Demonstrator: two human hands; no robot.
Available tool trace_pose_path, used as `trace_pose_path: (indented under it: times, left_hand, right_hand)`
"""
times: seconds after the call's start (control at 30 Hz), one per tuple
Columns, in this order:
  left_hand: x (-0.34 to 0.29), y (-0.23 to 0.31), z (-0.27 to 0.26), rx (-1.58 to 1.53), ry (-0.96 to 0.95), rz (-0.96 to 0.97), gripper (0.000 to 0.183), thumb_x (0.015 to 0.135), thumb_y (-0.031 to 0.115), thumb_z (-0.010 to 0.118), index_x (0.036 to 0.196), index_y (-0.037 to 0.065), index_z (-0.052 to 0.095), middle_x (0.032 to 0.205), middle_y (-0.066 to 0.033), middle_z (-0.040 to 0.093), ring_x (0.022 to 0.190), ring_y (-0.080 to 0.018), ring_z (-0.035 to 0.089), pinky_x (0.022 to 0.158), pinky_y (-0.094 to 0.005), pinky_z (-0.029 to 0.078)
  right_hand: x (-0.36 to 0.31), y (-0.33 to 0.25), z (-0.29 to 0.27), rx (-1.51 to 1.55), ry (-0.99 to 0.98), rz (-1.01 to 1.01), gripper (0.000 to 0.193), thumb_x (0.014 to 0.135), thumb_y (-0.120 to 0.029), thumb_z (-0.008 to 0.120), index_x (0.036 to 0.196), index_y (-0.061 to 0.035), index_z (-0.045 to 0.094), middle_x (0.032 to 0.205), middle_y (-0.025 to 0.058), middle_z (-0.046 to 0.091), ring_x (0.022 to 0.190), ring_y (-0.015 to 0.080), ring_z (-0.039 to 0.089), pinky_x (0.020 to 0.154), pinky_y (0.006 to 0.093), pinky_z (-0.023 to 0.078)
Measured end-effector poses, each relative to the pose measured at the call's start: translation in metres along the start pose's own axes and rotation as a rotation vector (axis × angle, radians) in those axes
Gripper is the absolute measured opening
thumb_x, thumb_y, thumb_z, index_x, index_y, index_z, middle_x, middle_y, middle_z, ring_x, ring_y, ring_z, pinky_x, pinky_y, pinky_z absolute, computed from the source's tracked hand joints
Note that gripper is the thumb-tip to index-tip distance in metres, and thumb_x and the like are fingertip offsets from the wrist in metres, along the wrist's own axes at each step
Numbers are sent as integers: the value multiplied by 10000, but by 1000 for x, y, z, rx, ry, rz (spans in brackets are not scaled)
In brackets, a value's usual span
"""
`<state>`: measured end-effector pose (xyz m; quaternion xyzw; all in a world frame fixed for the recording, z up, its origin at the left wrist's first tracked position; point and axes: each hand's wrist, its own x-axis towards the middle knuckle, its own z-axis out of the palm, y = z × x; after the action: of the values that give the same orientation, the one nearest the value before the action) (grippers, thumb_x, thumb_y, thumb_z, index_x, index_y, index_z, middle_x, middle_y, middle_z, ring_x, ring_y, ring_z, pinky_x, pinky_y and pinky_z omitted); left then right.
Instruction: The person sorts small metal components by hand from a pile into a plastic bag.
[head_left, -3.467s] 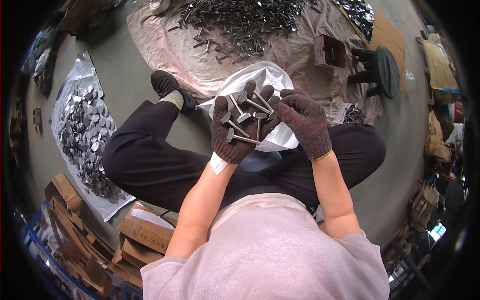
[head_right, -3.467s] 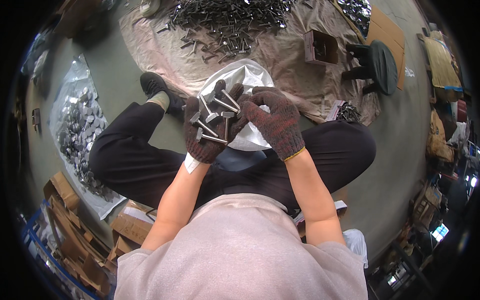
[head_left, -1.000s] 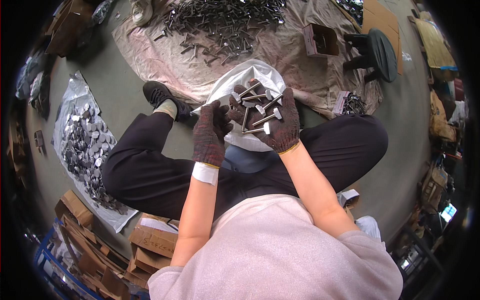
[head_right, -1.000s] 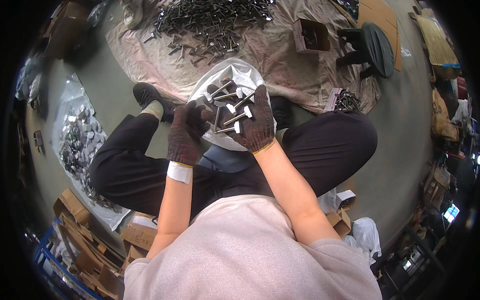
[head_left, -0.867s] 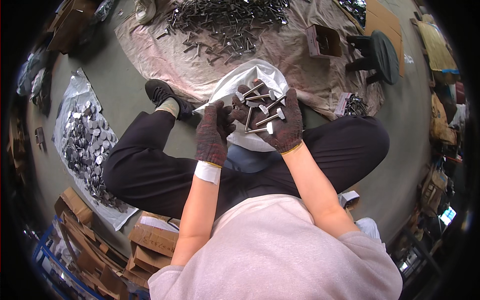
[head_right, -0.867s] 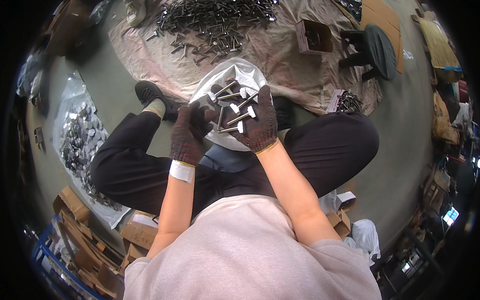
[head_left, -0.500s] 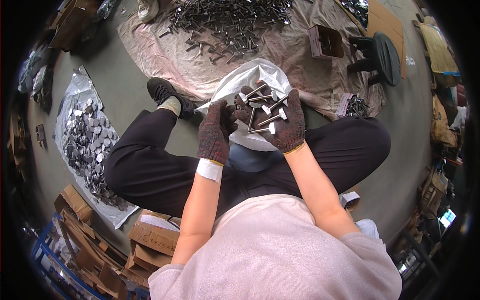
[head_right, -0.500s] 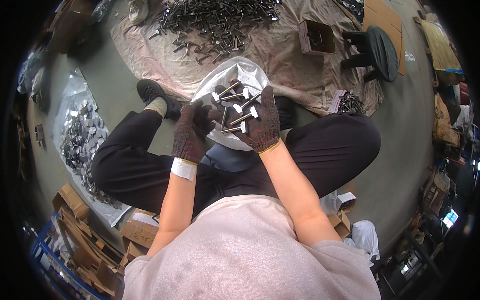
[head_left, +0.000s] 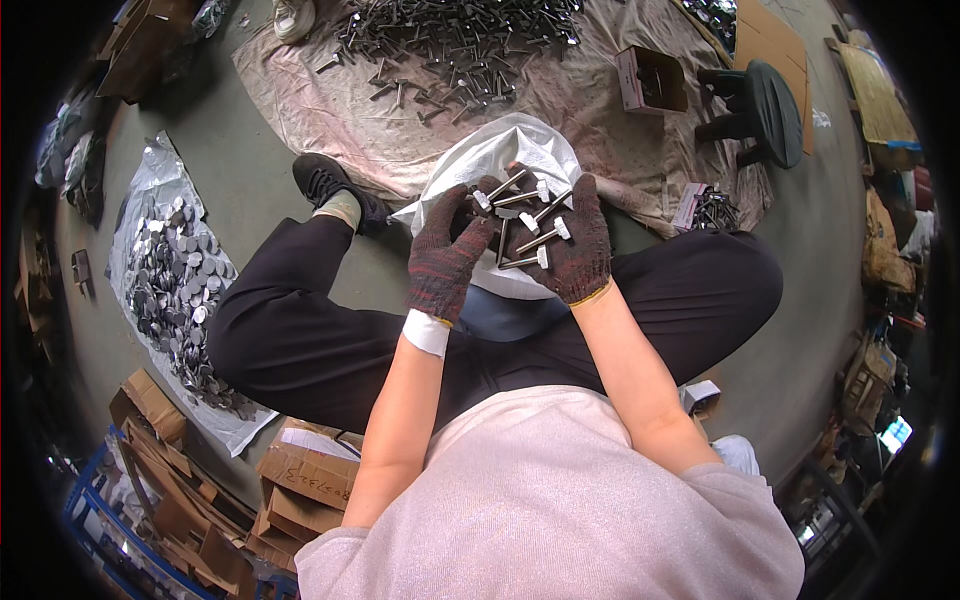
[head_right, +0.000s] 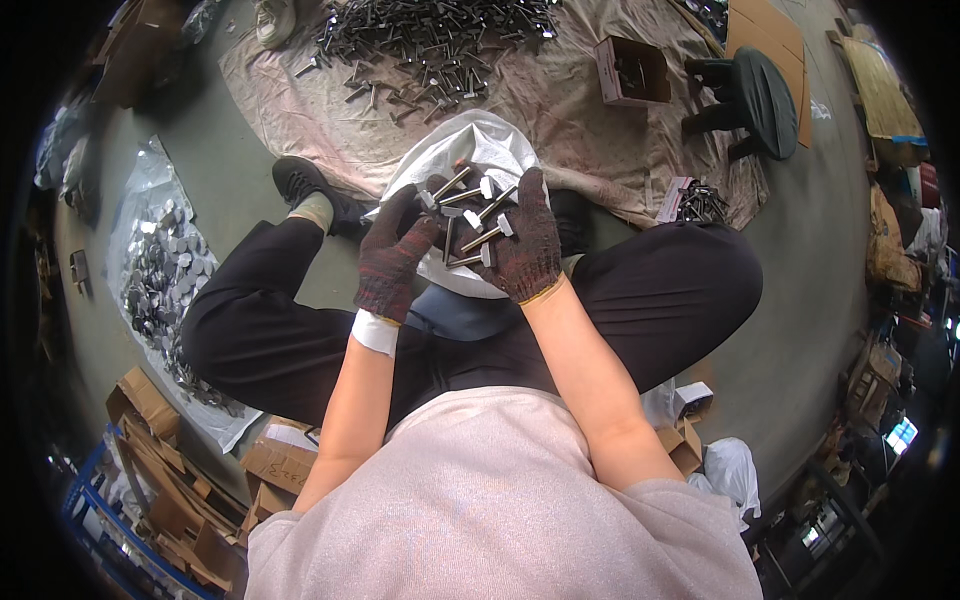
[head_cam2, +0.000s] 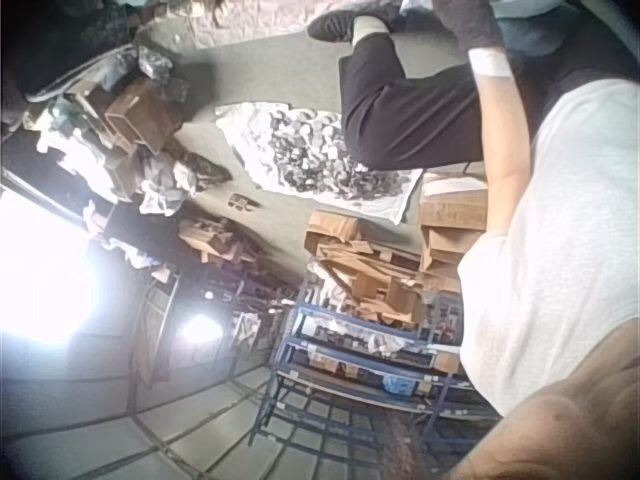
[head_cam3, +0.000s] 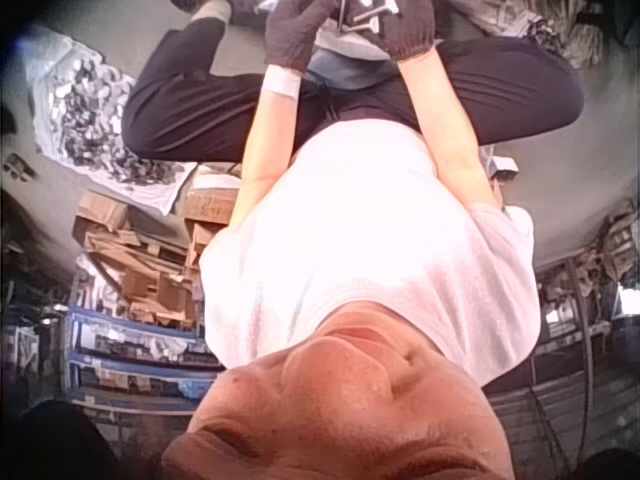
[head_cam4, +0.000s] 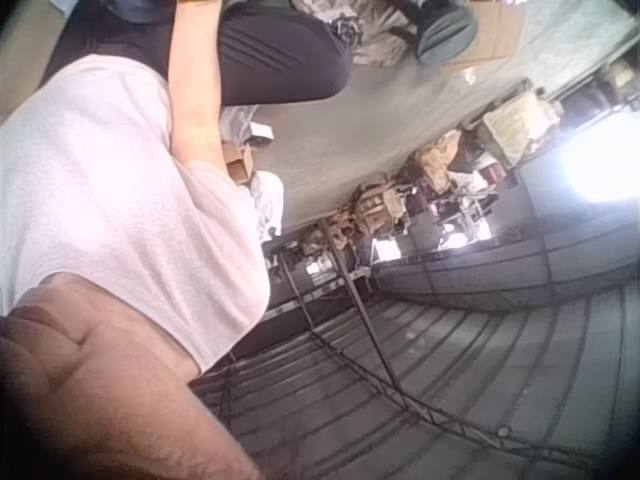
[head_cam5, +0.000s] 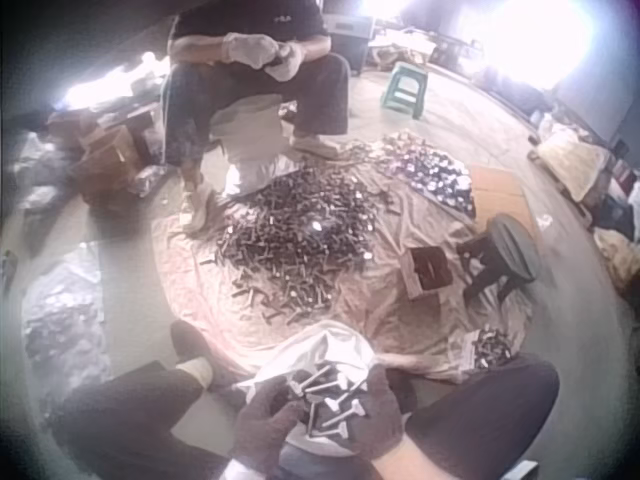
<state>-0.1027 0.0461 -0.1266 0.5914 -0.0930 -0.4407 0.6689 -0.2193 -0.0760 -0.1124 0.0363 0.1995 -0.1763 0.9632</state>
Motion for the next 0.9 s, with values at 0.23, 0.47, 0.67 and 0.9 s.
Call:
trace_pose_path:
  times: [0.23,0.47,0.67,0.9]
  left_hand:
    - [5,-5,-1,208,-43,119,467,821,74,710,1272,27,598,1138,-84,664,1013,-146,618,909,-293,490]
    - [3,10,6,658,3,334,431,801,171,731,1216,102,638,1117,-120,683,1019,-256,661,880,-348,507]
    - [3,2,4,912,92,446,376,791,207,726,1153,134,660,1018,-95,688,944,-298,654,809,-387,518]
    - [3,3,4,902,134,402,340,773,272,732,1063,98,697,945,-135,693,878,-297,677,776,-389,531]
  right_hand:
    - [-1,-3,-9,88,-13,28,854,925,-651,446,1474,-8,330,1432,271,432,1280,409,475,1038,518,442]
    - [-5,-9,-19,-136,-53,5,832,940,-621,449,1458,20,336,1392,243,485,1224,383,531,1013,503,470]
    - [-2,-2,-1,-43,36,14,825,936,-624,465,1429,31,372,1353,227,523,1214,371,542,1031,492,452]
    - [-3,-3,3,-40,-3,46,797,965,-644,363,1374,36,440,1316,234,548,1192,378,563,1032,472,464]
